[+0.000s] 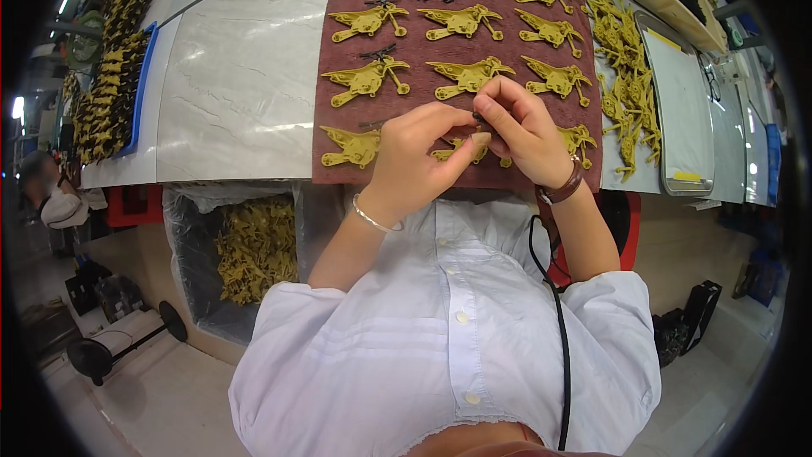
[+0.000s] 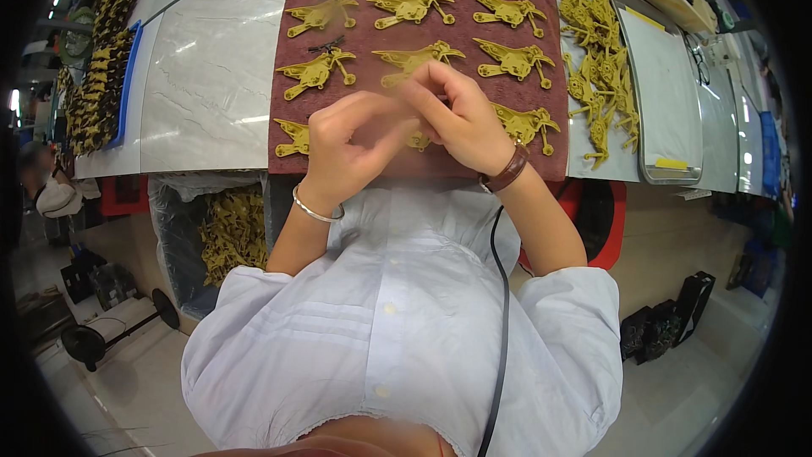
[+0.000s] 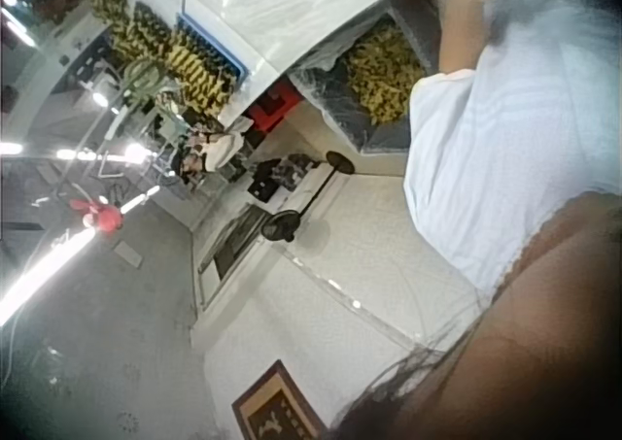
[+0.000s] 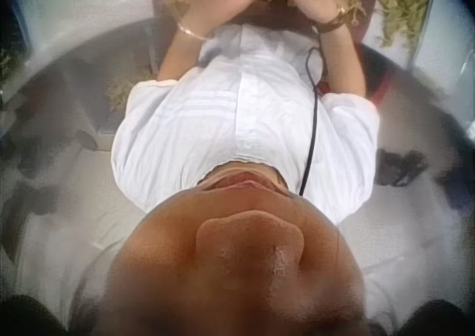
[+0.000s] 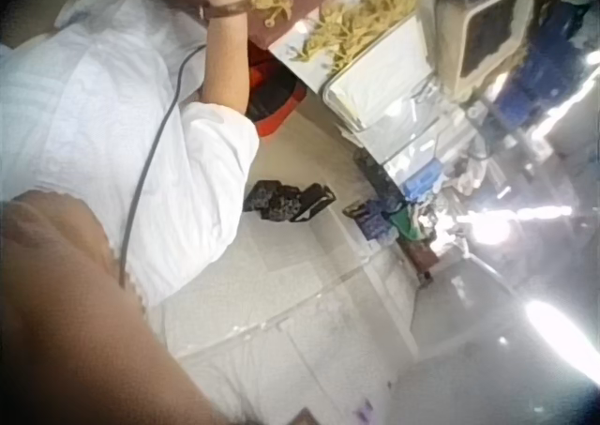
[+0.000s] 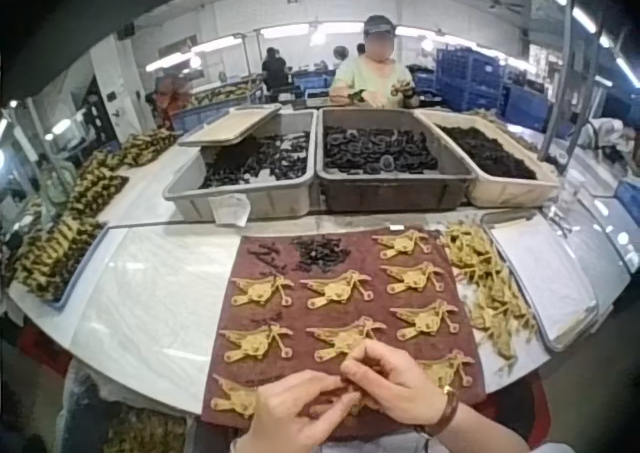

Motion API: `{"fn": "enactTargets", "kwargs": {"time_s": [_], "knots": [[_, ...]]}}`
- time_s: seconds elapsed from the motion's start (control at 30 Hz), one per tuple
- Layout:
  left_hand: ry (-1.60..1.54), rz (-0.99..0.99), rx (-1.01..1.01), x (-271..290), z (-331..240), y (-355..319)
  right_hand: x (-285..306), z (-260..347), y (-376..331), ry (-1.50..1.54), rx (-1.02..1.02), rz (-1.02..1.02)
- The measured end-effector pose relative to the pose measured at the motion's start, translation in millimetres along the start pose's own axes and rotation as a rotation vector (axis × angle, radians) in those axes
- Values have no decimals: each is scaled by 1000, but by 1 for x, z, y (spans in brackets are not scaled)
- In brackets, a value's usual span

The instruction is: The person is manually assembling small yellow and black toy motorcycle parts at a factory workbench.

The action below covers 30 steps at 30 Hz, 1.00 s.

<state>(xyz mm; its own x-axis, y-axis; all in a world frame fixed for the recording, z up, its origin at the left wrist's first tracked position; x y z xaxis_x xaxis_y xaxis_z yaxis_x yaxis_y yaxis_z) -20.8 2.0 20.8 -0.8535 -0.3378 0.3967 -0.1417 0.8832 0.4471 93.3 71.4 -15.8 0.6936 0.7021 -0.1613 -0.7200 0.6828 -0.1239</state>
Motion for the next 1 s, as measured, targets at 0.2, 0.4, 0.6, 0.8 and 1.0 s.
{"fn": "enactTargets", "kwargs": {"time_s": [0.2,0.4,0.6,0.8,1.0], "knots": [[-40,16,96,-16,7,-2,28,4,-5,-7,54,-127],[319,321,-64,-30,7,-15,53,2,-9,-255,-58,-42],[218,341,5,-33,17,-16,43,6,7,-661,114,94],[143,306,65,-32,23,-14,38,6,18,-774,3,154],[71,327,104,-33,29,-11,41,5,24,-849,79,196]]}}
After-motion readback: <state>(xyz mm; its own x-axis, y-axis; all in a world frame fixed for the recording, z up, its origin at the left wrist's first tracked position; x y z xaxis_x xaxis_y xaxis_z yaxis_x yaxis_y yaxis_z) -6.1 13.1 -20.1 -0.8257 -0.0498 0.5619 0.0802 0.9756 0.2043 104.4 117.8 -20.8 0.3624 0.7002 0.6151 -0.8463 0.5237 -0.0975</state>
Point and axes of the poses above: each hand's wrist, its own y-axis towards the middle knuckle, its own x-axis out of the back of the hand, z = x × y, the point moved 7 cm from there along y, towards the middle knuckle, and after that the axes turned 3 degrees about y, right-handed, at the moved point
